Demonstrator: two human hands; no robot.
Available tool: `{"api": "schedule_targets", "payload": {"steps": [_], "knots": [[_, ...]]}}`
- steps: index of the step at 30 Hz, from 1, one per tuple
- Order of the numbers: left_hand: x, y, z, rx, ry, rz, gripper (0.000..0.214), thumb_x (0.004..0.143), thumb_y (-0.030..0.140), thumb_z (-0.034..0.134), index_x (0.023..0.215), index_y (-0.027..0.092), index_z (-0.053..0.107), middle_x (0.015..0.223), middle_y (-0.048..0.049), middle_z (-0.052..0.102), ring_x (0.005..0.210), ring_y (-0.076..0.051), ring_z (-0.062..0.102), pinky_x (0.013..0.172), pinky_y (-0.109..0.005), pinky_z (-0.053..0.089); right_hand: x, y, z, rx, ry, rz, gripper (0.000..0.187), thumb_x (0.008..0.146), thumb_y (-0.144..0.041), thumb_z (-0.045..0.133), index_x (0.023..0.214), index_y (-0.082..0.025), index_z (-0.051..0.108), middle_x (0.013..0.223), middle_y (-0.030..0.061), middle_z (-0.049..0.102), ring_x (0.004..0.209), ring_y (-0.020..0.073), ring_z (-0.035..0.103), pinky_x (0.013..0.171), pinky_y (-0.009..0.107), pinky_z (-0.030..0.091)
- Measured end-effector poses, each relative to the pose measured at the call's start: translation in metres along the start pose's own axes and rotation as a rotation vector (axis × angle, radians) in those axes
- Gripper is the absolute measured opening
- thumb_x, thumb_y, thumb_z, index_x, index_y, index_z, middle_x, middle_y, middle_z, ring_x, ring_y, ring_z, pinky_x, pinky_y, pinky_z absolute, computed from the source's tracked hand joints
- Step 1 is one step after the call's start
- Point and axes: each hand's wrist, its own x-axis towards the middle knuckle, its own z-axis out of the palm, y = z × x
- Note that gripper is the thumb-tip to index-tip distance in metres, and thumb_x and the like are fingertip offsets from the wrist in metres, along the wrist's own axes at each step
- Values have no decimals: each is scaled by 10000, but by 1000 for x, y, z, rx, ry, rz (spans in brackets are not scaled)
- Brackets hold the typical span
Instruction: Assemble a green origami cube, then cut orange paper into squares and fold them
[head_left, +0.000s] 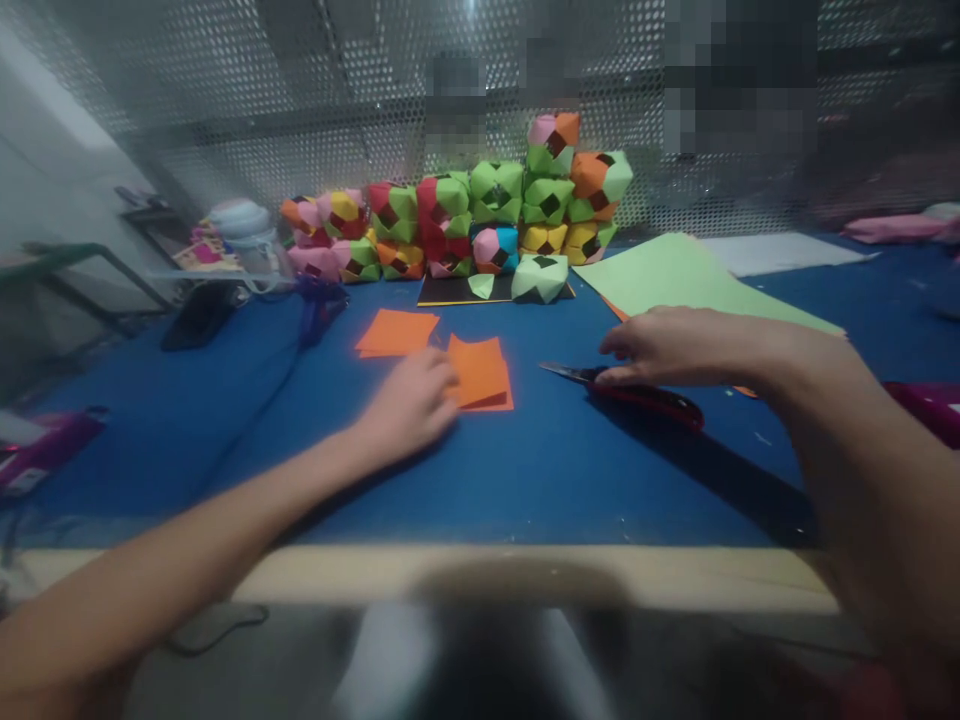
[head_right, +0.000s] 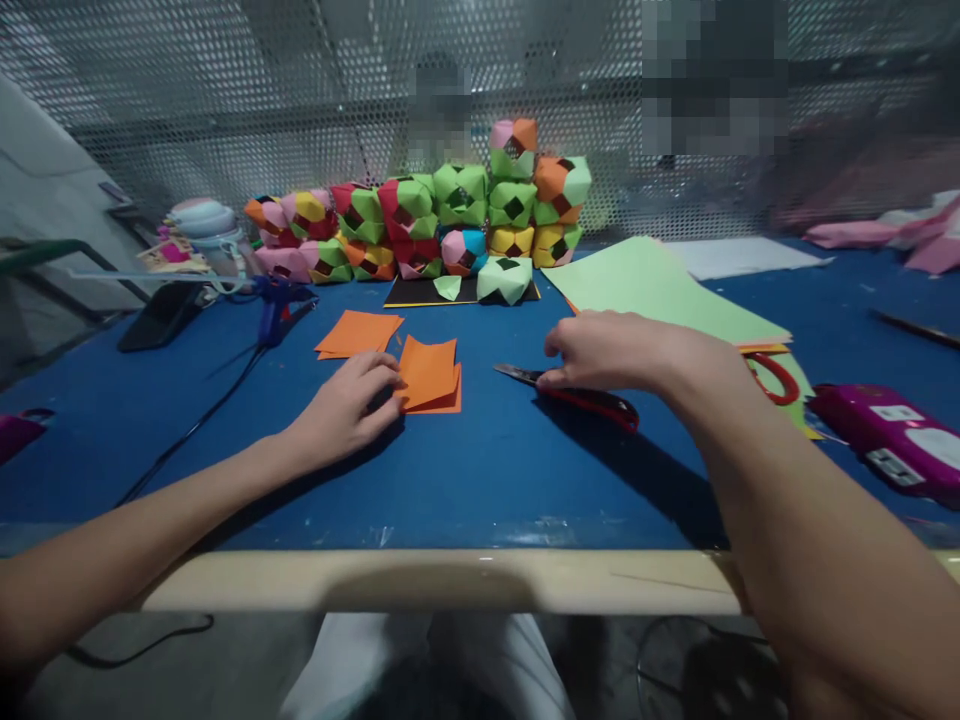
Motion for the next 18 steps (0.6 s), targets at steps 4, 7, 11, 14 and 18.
{"api": "schedule_targets", "payload": {"steps": [4, 7, 11, 14, 18], "knots": [[4, -5, 4, -147, 16, -149, 222, 879, 278, 524, 1064, 157, 553, 1133, -122, 615, 1066, -253, 589, 925, -442, 503, 5, -7, -2, -59, -192, 114, 325, 803, -482, 594, 891, -185, 693, 765, 87, 659, 626, 201, 561, 562, 311, 359], [6, -10, 8, -268, -8, -210, 297, 867, 290, 543, 1131, 156, 528, 1174, -121, 616, 1063, -244, 613, 933, -452, 513, 12, -11, 2, -64, -223, 86, 214, 789, -334, 566, 838, -169, 693, 714, 76, 634, 591, 185, 532, 552, 311, 351], [7, -15, 12, -427, 35, -225, 311, 841, 233, 566, 1145, 174, 539, 1209, -108, 611, 1042, -210, 632, 911, -421, 532, 17, -6, 5, -24, -166, -1, 225, 811, -316, 524, 867, -163, 680, 721, 68, 617, 597, 177, 511, 561, 308, 357], [6, -17, 15, -485, 39, -227, 299, 810, 171, 584, 1108, 163, 566, 1169, -94, 617, 1009, -181, 630, 903, -386, 531, 16, -6, 3, 24, -111, -39, 246, 828, -312, 507, 932, -163, 672, 764, 67, 621, 630, 176, 523, 570, 297, 356], [5, -19, 18, -482, 8, -190, 222, 795, 144, 599, 1016, 148, 609, 1074, -75, 619, 960, -163, 615, 880, -357, 525, 12, -17, 1, 64, -82, -45, 253, 835, -310, 504, 953, -168, 677, 786, 66, 630, 632, 166, 526, 570, 283, 346]]}}
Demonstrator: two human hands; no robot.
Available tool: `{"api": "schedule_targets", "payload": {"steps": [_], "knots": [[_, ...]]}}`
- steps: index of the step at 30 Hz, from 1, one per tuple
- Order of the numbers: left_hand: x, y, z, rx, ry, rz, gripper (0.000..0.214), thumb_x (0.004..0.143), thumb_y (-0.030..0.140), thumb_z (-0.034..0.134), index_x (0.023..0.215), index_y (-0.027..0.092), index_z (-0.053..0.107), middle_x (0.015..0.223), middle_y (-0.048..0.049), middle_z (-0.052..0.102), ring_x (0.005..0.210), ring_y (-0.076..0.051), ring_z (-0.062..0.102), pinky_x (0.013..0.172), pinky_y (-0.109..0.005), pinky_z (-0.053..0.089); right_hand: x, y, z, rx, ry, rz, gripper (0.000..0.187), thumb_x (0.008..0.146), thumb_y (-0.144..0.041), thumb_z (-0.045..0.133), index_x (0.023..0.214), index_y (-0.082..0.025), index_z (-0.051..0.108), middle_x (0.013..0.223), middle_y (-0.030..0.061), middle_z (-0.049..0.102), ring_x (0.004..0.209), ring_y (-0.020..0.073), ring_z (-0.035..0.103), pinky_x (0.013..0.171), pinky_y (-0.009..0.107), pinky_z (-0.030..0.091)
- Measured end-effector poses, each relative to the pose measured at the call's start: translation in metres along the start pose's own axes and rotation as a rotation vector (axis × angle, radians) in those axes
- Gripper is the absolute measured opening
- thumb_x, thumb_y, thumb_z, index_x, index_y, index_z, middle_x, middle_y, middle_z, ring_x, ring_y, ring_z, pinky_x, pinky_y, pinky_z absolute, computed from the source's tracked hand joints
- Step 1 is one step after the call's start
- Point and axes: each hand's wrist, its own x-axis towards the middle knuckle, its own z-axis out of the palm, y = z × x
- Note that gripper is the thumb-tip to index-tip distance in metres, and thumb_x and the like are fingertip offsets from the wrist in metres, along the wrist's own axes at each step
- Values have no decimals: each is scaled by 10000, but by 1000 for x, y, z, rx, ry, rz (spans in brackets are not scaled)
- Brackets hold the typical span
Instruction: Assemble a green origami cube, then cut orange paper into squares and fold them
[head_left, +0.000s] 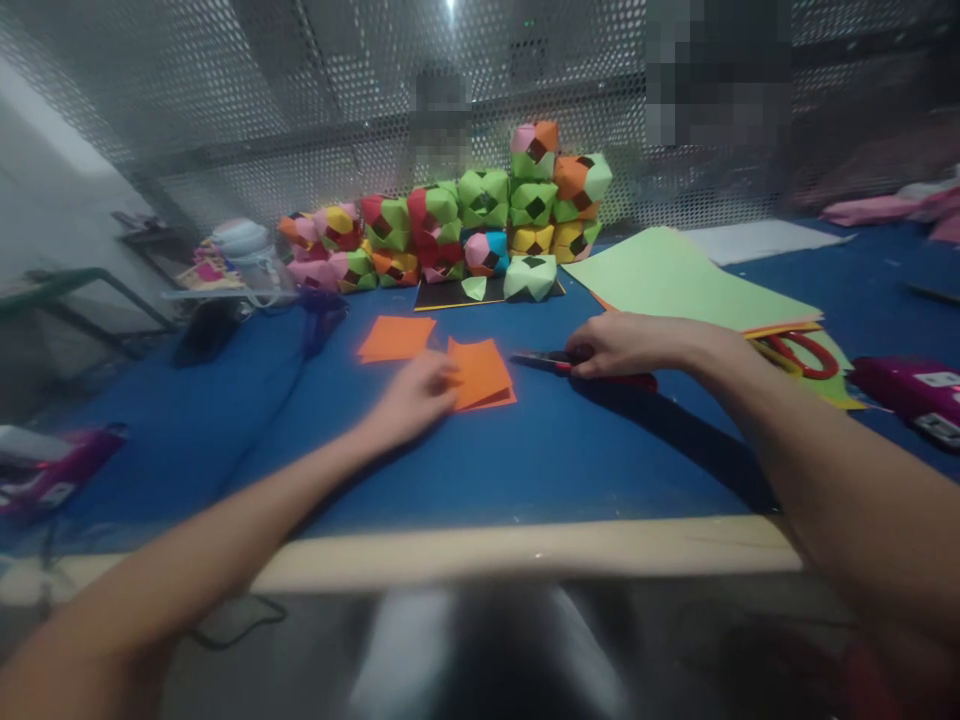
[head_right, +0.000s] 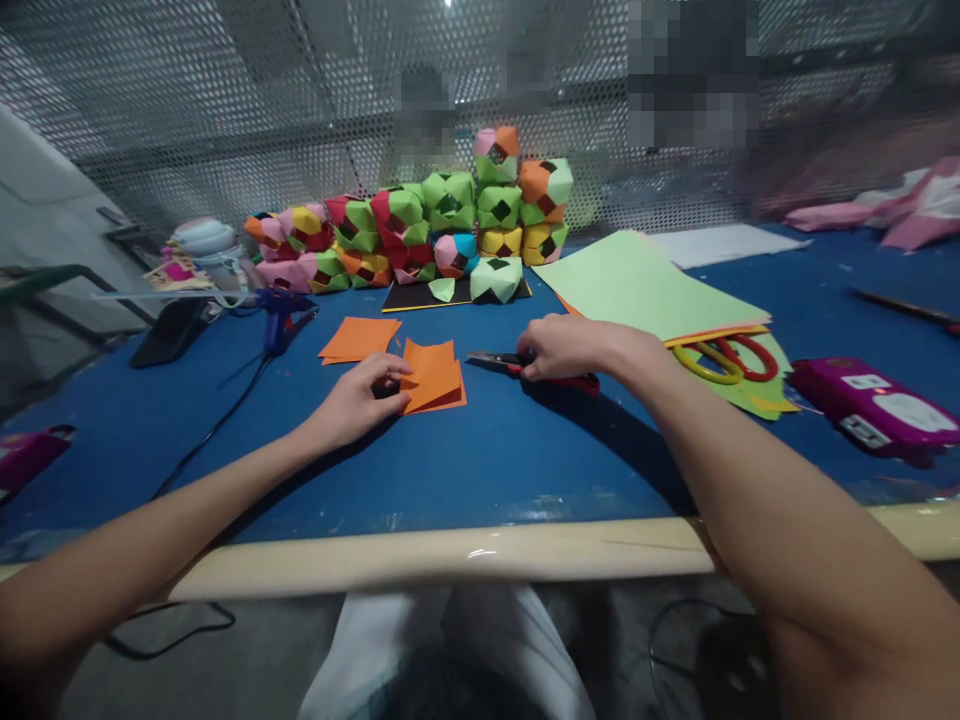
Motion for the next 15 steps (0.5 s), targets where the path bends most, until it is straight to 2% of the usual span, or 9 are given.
{"api": "schedule_targets", "payload": {"steps": [6, 10, 15], "knots": [[-3, -1, 2, 72, -3, 74, 172, 819, 150, 595, 989, 148, 627, 1009, -51, 599, 916, -148, 584, 866, -346, 514, -2, -16, 3, -77, 5, -40, 270, 831, -315, 524, 971, -168, 702, 784, 80, 637, 612, 153, 498, 555, 273, 326], [-3, 0, 3, 89, 4, 112, 179, 808, 127, 605, 984, 149, 633, 988, -41, 581, 894, -141, 567, 846, -326, 509, -4, -18, 4, -76, -1, -52, 279, 823, -299, 531, 1004, -192, 714, 812, 73, 649, 626, 162, 508, 564, 283, 340], [-7, 9, 2, 161, -40, 143, 131, 841, 204, 616, 950, 167, 678, 950, -33, 547, 908, -155, 564, 827, -322, 501, -5, -19, 3, -47, -40, -59, 284, 800, -271, 560, 1027, -228, 725, 786, 45, 641, 591, 150, 491, 549, 277, 332]]}}
